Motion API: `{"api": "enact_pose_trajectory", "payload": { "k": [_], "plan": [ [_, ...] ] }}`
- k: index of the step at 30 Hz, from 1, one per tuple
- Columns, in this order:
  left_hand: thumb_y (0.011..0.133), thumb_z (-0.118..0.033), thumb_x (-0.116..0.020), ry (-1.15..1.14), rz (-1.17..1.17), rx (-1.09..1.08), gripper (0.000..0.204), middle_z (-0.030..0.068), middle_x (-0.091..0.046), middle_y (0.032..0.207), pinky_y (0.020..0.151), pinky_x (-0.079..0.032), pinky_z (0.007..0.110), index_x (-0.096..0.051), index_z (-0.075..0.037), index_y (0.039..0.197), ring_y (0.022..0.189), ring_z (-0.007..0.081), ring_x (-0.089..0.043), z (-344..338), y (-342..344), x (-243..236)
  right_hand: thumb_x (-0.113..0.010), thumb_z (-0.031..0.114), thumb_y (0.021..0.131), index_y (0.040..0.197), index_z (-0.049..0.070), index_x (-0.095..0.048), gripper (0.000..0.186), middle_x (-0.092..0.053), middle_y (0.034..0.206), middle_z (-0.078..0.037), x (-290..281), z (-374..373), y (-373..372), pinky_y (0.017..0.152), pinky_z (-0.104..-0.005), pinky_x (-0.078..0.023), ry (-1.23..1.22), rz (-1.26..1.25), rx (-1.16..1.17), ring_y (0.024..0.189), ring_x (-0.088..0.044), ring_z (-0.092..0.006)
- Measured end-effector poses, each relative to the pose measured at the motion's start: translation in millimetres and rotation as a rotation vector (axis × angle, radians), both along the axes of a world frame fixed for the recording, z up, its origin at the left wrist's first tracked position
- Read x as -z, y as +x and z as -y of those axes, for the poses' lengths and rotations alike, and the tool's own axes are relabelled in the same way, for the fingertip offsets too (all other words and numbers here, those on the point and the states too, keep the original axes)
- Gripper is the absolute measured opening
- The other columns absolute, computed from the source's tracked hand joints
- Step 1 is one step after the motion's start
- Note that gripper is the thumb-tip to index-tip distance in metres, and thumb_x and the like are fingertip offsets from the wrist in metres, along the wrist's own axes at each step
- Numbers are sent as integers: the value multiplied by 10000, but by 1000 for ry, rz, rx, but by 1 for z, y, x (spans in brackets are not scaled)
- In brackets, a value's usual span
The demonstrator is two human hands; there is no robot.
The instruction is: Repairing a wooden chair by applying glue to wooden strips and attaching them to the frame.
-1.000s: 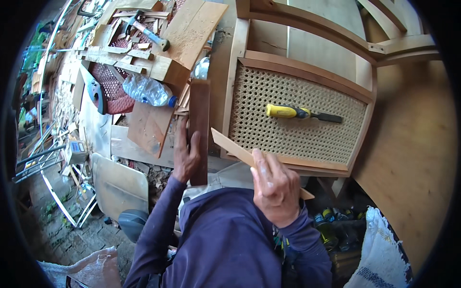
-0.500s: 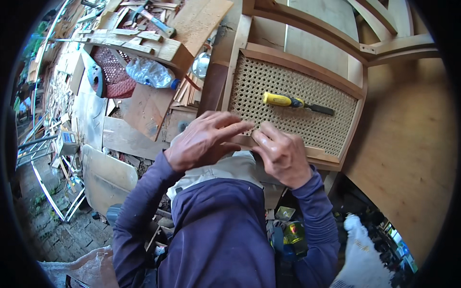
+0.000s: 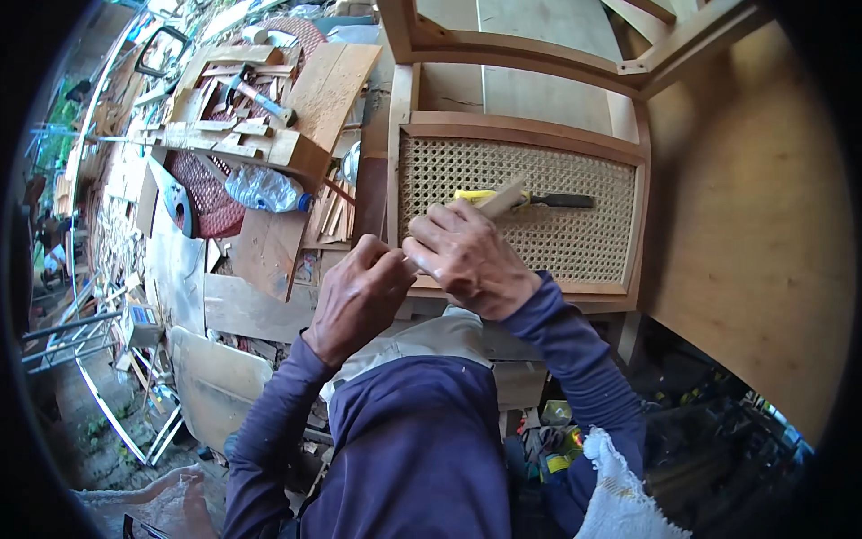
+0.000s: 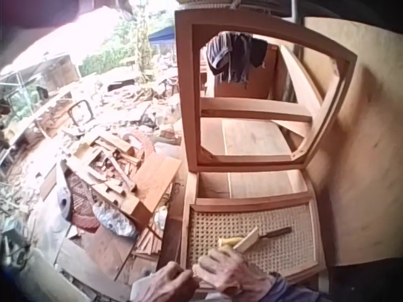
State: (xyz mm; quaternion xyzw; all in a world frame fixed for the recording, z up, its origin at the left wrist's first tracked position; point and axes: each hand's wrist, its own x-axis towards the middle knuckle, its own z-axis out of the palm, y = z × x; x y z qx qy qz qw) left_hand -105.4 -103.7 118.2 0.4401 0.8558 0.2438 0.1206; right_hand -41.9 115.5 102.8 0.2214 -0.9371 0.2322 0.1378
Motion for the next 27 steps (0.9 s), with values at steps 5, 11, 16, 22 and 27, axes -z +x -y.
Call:
{"api": "enact_pose_trajectory", "payload": {
  "k": [5, 11, 16, 22, 27],
  "plan": [
    [985, -199, -748, 49, -72, -109, 291, 143, -561, 943, 736, -526, 466, -611, -55, 1198, 866, 356, -631, -4, 21, 18, -713, 176, 817, 1088, 31, -733, 308, -664, 1041, -75, 29, 2, -4, 971, -454, -499, -40, -11, -19, 1054, -642, -284],
    [999, -142, -717, 144, -113, -364, 199, 186, -601, 1023, 765, -547, 478, -629, -49, 1151, 936, 389, -654, 0, 22, 41, -829, 79, 816, 1262, 39, -718, 462, -608, 1296, -148, 38, 10, 5, 1122, -532, -506, -268, -248, 377, 1231, -602, -351],
    [987, -125, -727, 70, -87, -426, 160, 191, -603, 982, 776, -523, 493, -632, -33, 1078, 893, 393, -633, 0, 18, 62, -806, -17, 808, 1171, -18, -694, 380, -575, 1104, -151, 73, 17, 45, 897, -458, -542, -428, -77, 534, 1009, -610, -352],
    [991, -163, -724, 5, -67, -435, 196, 192, -601, 977, 706, -546, 499, -612, -38, 1090, 843, 408, -655, -13, 16, 87, -844, 108, 792, 1124, 19, -713, 368, -582, 1109, -125, 103, 36, 71, 920, -452, -505, -341, 81, 539, 1051, -573, -326],
    [987, -173, -716, 18, -97, -424, 280, 213, -593, 1015, 707, -585, 491, -595, -35, 1198, 844, 422, -684, -25, 6, 91, -843, 130, 793, 1106, 29, -718, 352, -589, 1118, -104, 114, 34, 76, 928, -457, -489, -334, 119, 528, 1066, -569, -322]
  ]
}}
